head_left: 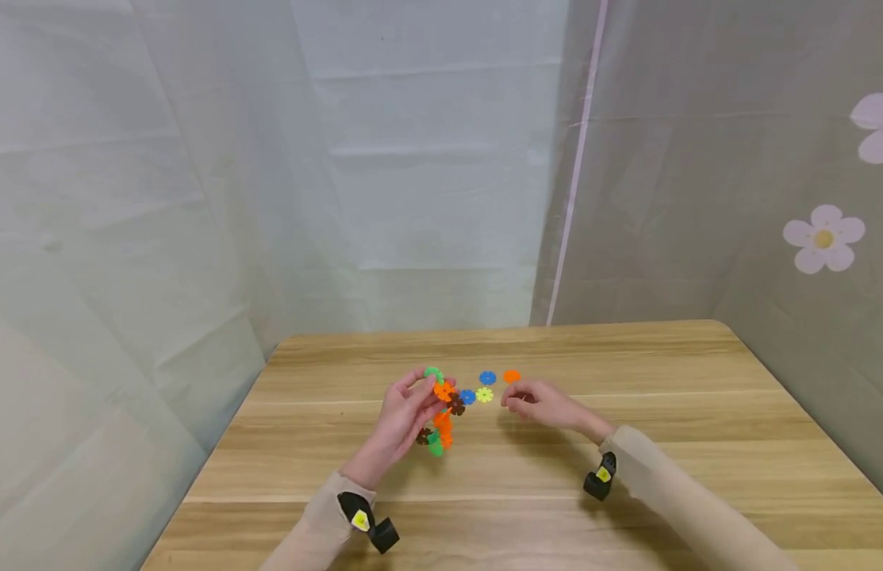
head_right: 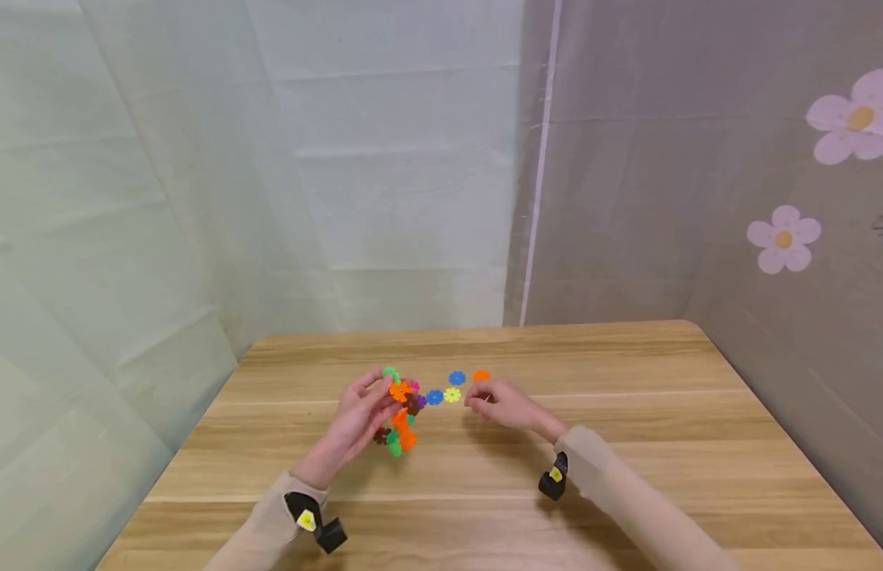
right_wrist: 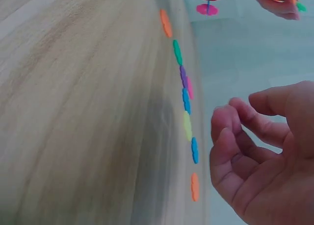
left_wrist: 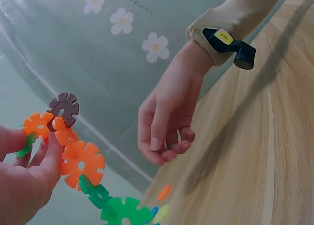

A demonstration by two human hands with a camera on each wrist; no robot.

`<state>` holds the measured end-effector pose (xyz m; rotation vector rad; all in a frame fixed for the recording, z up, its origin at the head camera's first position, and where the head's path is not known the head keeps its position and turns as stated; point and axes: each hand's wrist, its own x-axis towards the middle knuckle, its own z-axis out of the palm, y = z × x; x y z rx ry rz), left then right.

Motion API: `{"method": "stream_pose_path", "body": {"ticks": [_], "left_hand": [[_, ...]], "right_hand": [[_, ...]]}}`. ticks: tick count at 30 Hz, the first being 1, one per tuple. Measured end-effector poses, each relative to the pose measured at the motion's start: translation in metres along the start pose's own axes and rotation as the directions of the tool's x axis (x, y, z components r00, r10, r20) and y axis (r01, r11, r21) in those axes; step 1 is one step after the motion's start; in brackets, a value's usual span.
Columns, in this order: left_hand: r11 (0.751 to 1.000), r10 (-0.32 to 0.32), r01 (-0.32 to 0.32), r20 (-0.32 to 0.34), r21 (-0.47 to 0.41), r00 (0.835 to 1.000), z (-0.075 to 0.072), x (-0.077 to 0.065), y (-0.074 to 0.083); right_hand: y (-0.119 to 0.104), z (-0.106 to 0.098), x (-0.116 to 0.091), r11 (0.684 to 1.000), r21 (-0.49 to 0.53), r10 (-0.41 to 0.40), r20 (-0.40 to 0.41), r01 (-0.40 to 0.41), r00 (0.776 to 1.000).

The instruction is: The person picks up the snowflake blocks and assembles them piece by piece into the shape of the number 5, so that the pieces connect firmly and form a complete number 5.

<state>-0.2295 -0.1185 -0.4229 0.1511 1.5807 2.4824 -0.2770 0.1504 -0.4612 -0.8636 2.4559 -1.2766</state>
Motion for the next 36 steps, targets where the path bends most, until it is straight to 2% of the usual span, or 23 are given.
{"method": "stream_pose_path", "body": {"ticks": [3, 7, 10, 16, 23, 29, 36], "left_hand": [[0.999, 0.009, -0.009, 0.009, 0.04, 1.0, 0.0, 0.0, 0.0], [0.995, 0.014, -0.02, 0.062, 0.1, 0.998, -0.001, 0.001, -0.001], [0.993, 0.019, -0.028, 0.077, 0.114, 0.997, 0.001, 0.002, -0.002], [0.994, 0.017, -0.022, 0.051, 0.104, 0.999, 0.004, 0.002, -0.005], [0.989, -0.004, -0.001, 0.032, 0.149, 0.999, 0.004, 0.003, -0.006], [0.989, -0.042, 0.04, 0.013, 0.145, 0.999, 0.005, 0.004, -0.007], [0.988, -0.024, 0.018, 0.033, 0.153, 0.999, 0.004, 0.003, -0.008]], "right_hand": [[0.002, 0.003, 0.003, 1.0, -0.02, -0.01, 0.031, 0.011, 0.999], [0.005, 0.01, 0.008, 0.997, -0.069, -0.013, 0.03, 0.015, 0.999], [0.006, 0.014, 0.013, 0.993, -0.114, -0.005, 0.022, 0.007, 1.0], [0.006, 0.019, 0.019, 0.987, -0.16, 0.017, 0.022, -0.013, 1.0], [0.006, 0.02, 0.024, 0.977, -0.21, 0.051, 0.037, -0.043, 0.998], [0.008, 0.021, 0.025, 0.964, -0.264, 0.045, 0.057, -0.028, 0.997], [0.001, 0.021, 0.018, 0.965, -0.263, 0.02, 0.099, 0.007, 0.995]]}}
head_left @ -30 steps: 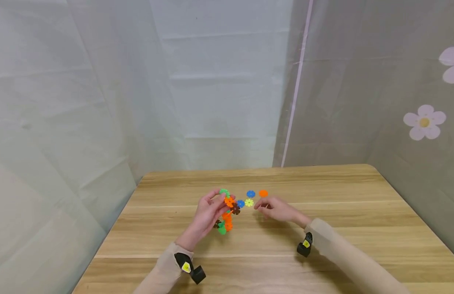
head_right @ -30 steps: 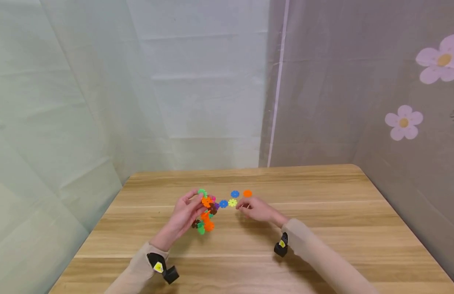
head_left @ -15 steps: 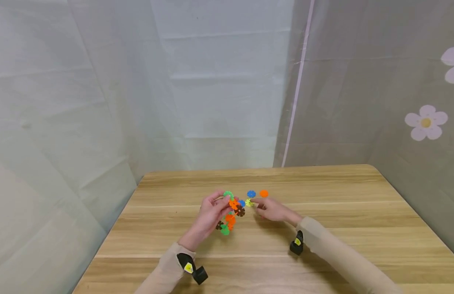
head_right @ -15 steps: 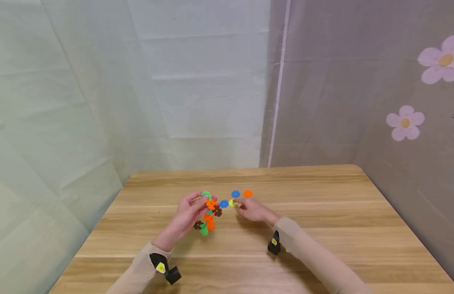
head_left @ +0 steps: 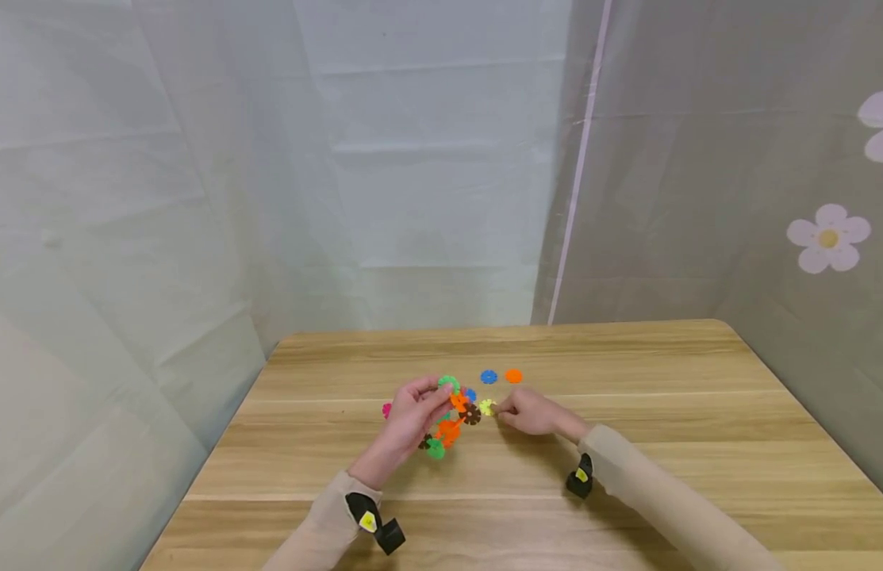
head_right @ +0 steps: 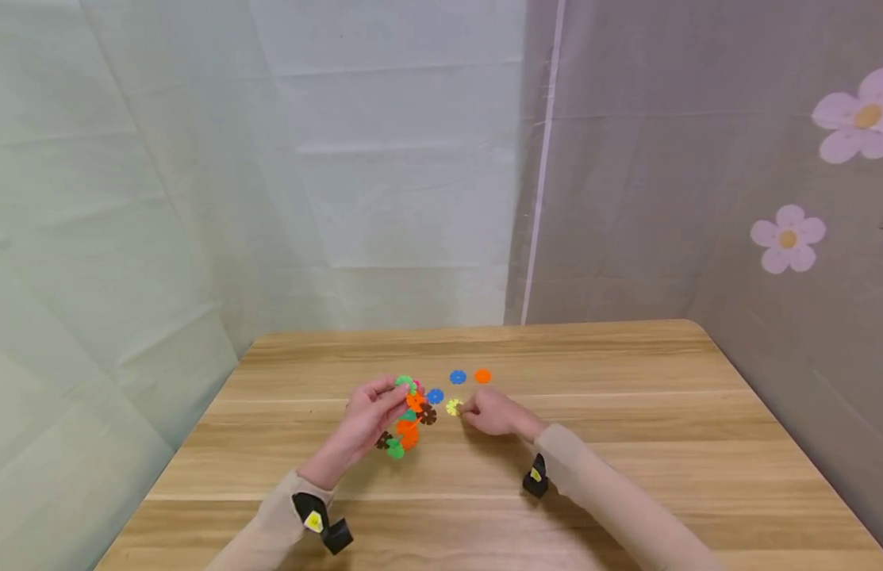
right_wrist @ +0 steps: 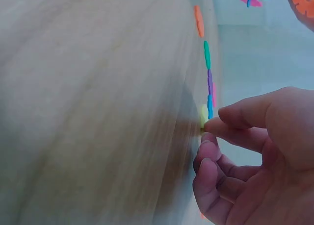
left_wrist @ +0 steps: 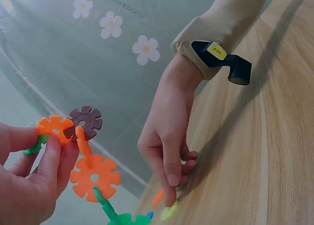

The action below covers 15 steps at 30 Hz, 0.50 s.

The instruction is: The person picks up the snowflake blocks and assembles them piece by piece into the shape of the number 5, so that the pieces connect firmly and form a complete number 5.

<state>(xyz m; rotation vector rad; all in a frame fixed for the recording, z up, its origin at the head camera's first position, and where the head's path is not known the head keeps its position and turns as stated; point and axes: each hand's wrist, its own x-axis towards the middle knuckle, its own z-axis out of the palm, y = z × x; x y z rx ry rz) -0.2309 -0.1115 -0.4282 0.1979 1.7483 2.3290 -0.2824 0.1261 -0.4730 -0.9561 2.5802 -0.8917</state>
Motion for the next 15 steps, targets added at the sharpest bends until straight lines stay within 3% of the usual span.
{"method": "stream_pose_path", "body": {"ticks": [8, 15], "left_hand": [[1.0, -0.003, 0.003, 0.014, 0.005, 1.0, 0.001, -0.001, 0.0], [0.998, -0.045, 0.046, -0.032, 0.032, 0.998, 0.002, -0.002, -0.002]], "right_hand": [[-0.007, -0.001, -0.01, 0.996, -0.077, 0.035, -0.018, -0.036, 0.999], [-0.012, 0.0, -0.016, 0.988, -0.152, 0.003, -0.004, -0.004, 1.0]]}}
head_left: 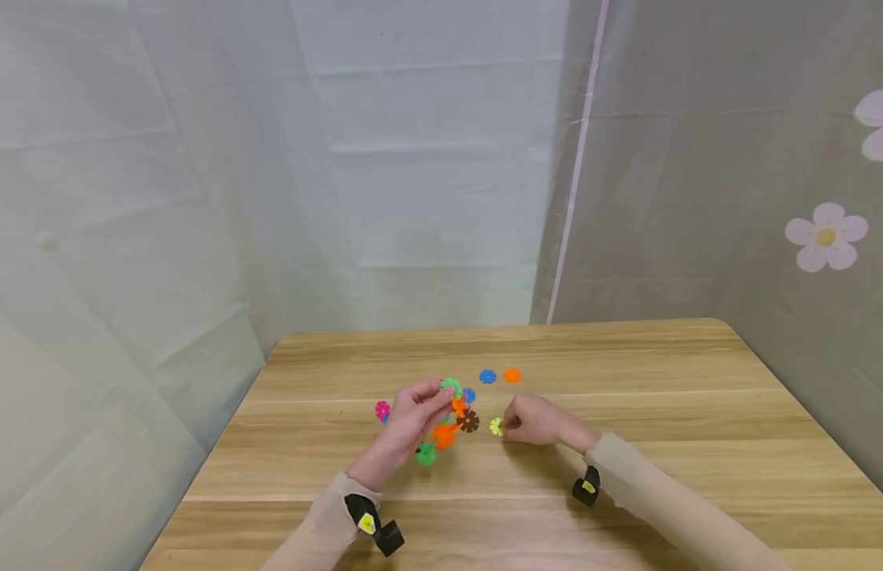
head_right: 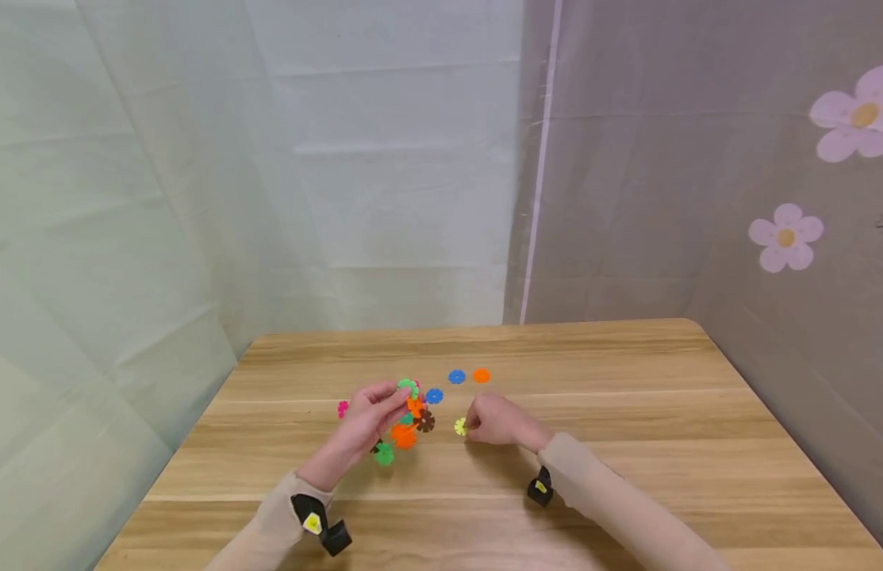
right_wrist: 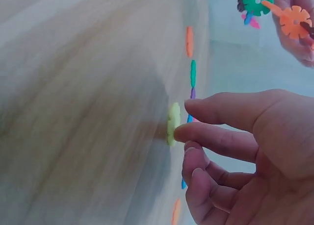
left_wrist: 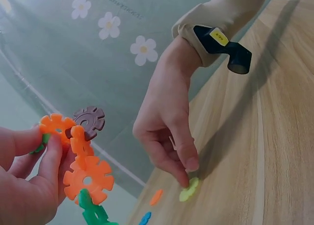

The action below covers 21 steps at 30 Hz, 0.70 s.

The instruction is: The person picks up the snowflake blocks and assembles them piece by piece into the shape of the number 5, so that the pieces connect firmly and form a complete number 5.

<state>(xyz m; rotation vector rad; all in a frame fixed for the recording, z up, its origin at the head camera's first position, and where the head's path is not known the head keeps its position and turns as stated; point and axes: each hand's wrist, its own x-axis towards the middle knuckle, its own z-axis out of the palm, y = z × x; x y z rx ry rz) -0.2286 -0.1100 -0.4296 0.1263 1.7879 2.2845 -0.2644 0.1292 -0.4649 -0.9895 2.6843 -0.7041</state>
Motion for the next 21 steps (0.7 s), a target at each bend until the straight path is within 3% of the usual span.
{"method": "stream_pose_path", "body": {"ticks": [11, 16, 21], "left_hand": [[0.982, 0.001, -0.006, 0.029, 0.19, 1.0, 0.005, -0.005, 0.001], [0.979, -0.006, 0.002, 0.015, 0.202, 1.0, 0.006, -0.005, -0.001], [0.98, -0.01, 0.005, 0.025, 0.2, 1.0, 0.006, -0.005, -0.002]], "right_hand": [[-0.005, 0.008, 0.001, 0.998, 0.021, 0.066, -0.039, -0.065, 0.997], [-0.005, 0.012, 0.004, 0.995, 0.03, 0.097, -0.031, -0.096, 0.995], [-0.004, 0.013, 0.005, 0.997, 0.04, 0.075, -0.047, -0.073, 0.996]]}}
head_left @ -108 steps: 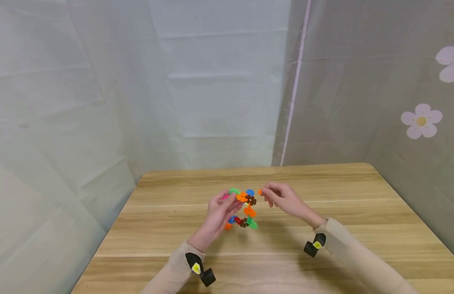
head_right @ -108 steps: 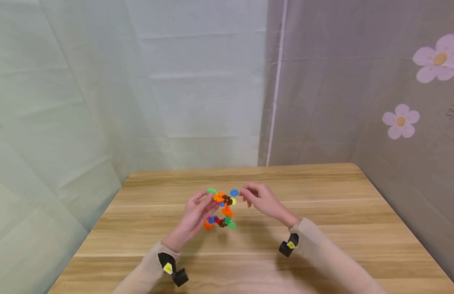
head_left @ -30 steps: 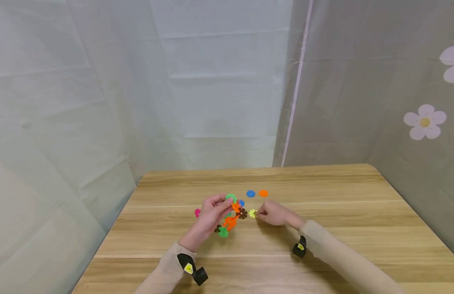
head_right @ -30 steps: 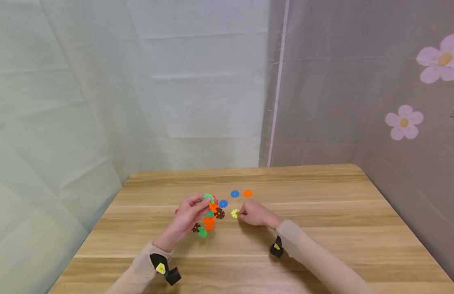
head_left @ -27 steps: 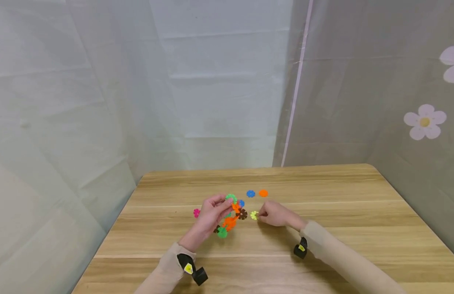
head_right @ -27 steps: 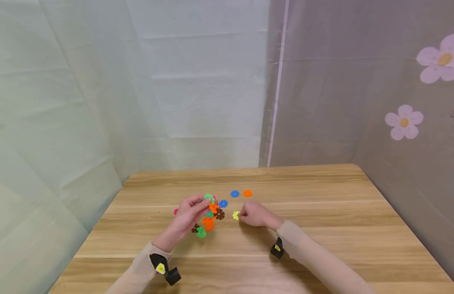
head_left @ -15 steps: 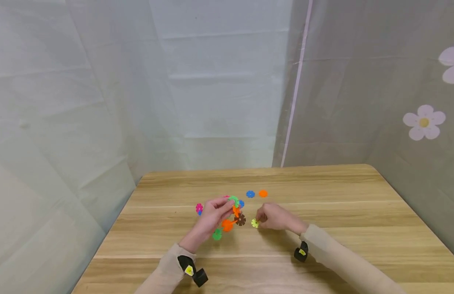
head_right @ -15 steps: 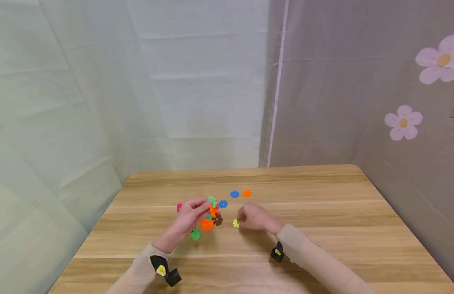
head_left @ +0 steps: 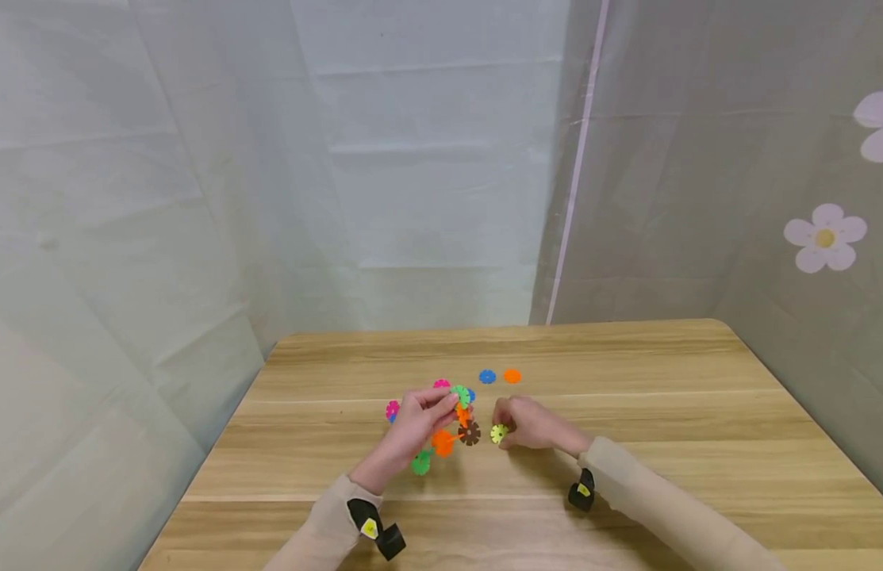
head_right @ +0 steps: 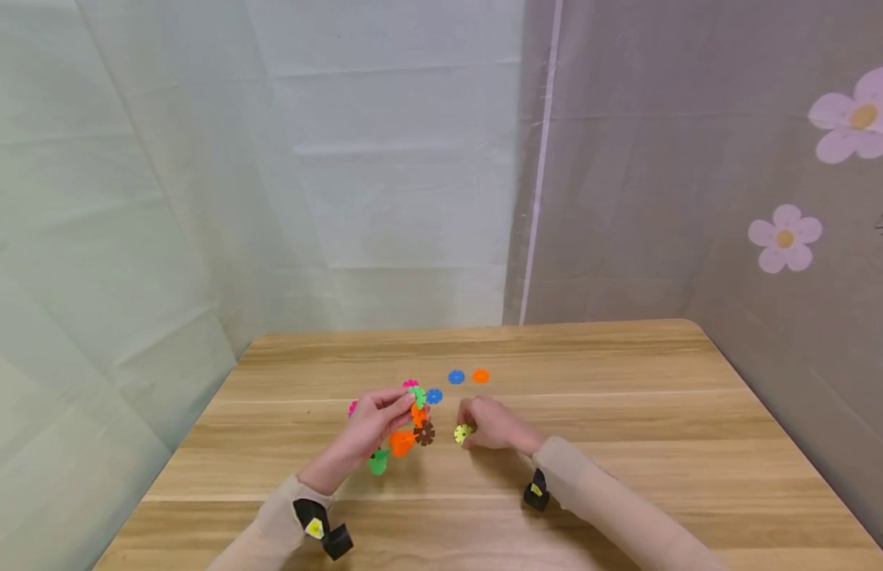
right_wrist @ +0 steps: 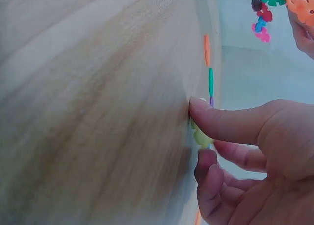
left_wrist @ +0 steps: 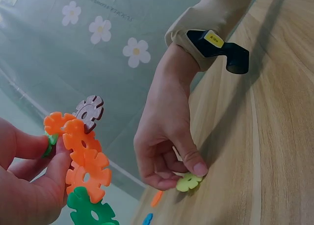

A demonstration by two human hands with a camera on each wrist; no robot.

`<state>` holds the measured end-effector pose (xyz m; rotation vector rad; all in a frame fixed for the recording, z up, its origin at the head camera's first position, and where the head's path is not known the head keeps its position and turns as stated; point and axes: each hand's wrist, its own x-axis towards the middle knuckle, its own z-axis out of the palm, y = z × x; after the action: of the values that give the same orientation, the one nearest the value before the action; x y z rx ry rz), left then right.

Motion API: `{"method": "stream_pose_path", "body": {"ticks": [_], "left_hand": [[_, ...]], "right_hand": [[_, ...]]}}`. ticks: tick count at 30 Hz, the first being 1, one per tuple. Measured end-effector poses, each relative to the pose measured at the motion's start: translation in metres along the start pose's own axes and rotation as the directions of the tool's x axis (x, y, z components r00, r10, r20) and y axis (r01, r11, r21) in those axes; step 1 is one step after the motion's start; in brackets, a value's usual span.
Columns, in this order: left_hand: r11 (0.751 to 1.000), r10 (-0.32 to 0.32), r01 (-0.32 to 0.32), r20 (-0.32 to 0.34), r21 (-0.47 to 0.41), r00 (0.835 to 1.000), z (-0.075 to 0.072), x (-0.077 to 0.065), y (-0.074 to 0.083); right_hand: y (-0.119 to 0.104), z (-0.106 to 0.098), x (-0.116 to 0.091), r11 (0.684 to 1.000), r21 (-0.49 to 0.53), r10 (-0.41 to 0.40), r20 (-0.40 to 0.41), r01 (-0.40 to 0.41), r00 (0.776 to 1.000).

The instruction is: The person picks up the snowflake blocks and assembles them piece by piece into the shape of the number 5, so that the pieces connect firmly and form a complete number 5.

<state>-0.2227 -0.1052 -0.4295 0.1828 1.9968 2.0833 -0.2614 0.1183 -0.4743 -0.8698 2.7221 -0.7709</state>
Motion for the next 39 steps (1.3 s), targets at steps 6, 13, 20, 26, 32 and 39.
{"method": "stream_pose_path", "body": {"ticks": [6, 13, 20, 26, 32, 39], "left_hand": [[1.0, -0.004, 0.004, 0.0, -0.026, 1.0, 0.0, 0.0, -0.002], [0.998, -0.02, 0.021, 0.004, -0.066, 1.0, 0.0, 0.002, -0.004], [0.997, -0.024, 0.027, 0.042, -0.078, 0.999, 0.0, 0.002, -0.004], [0.999, -0.02, 0.023, 0.066, -0.043, 0.998, 0.001, 0.001, -0.006], [1.0, -0.029, 0.028, 0.086, 0.005, 0.996, 0.001, 0.0, -0.008], [0.998, -0.046, 0.043, 0.075, 0.036, 0.996, 0.004, 0.001, -0.011]], "right_hand": [[0.0, 0.0, -0.001, 0.998, 0.04, -0.042, -0.034, 0.043, 0.999], [0.0, -0.005, -0.003, 0.985, 0.135, -0.096, -0.096, 0.108, 0.991], [-0.003, -0.009, -0.003, 0.973, 0.174, -0.122, -0.163, 0.15, 0.979], [-0.01, -0.015, -0.006, 0.961, 0.212, -0.13, -0.231, 0.18, 0.964], [-0.016, -0.023, -0.01, 0.926, 0.313, -0.122, -0.275, 0.209, 0.954], [-0.02, -0.025, -0.011, 0.915, 0.324, -0.137, -0.312, 0.24, 0.94]]}}
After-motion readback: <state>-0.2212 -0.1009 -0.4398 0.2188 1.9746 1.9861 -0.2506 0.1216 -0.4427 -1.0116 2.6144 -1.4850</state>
